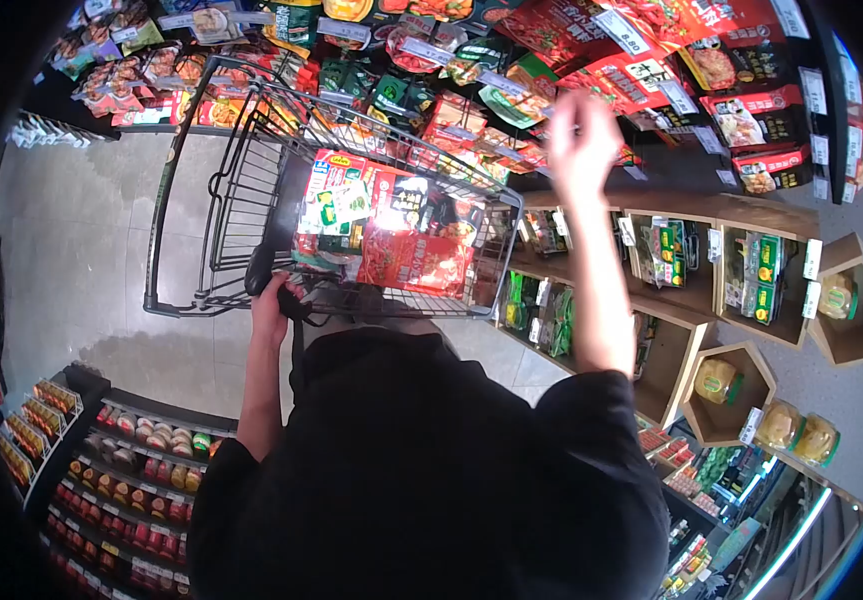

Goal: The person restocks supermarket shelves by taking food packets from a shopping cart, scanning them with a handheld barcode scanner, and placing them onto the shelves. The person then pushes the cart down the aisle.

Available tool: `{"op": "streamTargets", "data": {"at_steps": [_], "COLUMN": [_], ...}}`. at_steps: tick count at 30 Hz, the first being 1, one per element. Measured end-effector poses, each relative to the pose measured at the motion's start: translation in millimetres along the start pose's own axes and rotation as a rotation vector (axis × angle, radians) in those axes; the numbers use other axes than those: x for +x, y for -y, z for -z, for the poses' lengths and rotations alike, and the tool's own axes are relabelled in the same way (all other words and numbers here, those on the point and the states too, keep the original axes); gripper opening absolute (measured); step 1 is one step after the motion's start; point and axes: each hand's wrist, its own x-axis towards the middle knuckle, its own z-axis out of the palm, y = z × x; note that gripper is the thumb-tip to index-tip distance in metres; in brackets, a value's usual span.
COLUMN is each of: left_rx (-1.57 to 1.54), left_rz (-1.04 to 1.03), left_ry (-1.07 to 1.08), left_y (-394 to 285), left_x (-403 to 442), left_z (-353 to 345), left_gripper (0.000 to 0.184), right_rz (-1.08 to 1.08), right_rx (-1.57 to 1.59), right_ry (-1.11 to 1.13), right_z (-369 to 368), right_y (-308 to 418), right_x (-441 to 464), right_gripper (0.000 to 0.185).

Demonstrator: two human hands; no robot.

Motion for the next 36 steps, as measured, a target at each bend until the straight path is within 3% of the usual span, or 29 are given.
{"op": "streamTargets", "data": {"at_steps": [1,3,5,9,10,12,13,15,17,20,23,25,30,32,34,36], "left_rx": [-0.017,0.002,0.021,0.085,0.082,0.121,0.129,0.153,0.157,0.246,0.415,0.494,0.539,0.529,0.682,0.623], "left_rz": [0.008,0.035,-0.003,-0.064,-0.067,-0.071,-0.081,-0.082,-0.096,-0.123,-0.134,-0.161,-0.242,-0.245,-0.289,-0.284], "left_ry": [-0.009,-0.078,-0.111,-0.166,-0.22,-0.22,-0.226,-0.258,-0.293,-0.341,-0.339,-0.267,-0.136,-0.114,0.035,0.087], "left_y": [-2,9,17,17,21,23,27,36,47,66,74,77,78,83,84,92], "left_x": [1,-25,-19,-20,-22,-35,-40,-51,-56,-64,-72,-69,-66,-71,-65,-65], "left_z": [0,8,0,3,5,7,11,13,25,19,-7,-19,-62,-81,-71,-64], "left_gripper": [0.008,0.007,0.007,0.008,0.009,0.01,0.01,0.01,0.012,0.011,0.01,0.01,0.007,0.005,0.004,0.007], "right_rz": [-0.002,-0.013,-0.321,-0.656,-0.68,-0.552,-0.573,-0.857,-0.943,-1.094,-1.199,-1.245,-1.118,-0.856,-0.804,-0.684], "right_rx": [0.002,-0.045,-0.063,-0.038,-0.016,0.003,0.028,0.016,0.049,0.094,0.14,0.211,0.182,0.15,0.149,0.083], "right_ry": [-0.008,0.293,0.718,0.98,0.978,1.211,1.212,0.957,0.954,0.752,0.722,0.861,0.615,0.718,0.933,0.902], "right_z": [0,-71,-116,-186,-197,-225,-237,-263,-278,-276,-292,-288,-299,-290,-290,-283], "right_y": [1,-43,-65,-124,-139,-169,-171,-178,-182,-176,-186,-195,-185,-181,-186,-183], "right_x": [0,-96,-158,-264,-283,-320,-332,-353,-361,-349,-359,-354,-366,-364,-355,-357], "right_gripper": [0.024,0.022,0.02,0.035,0.035,0.027,0.027,0.022,0.027,0.04,0.043,0.067,0.048,0.034,0.027,0.03]}}
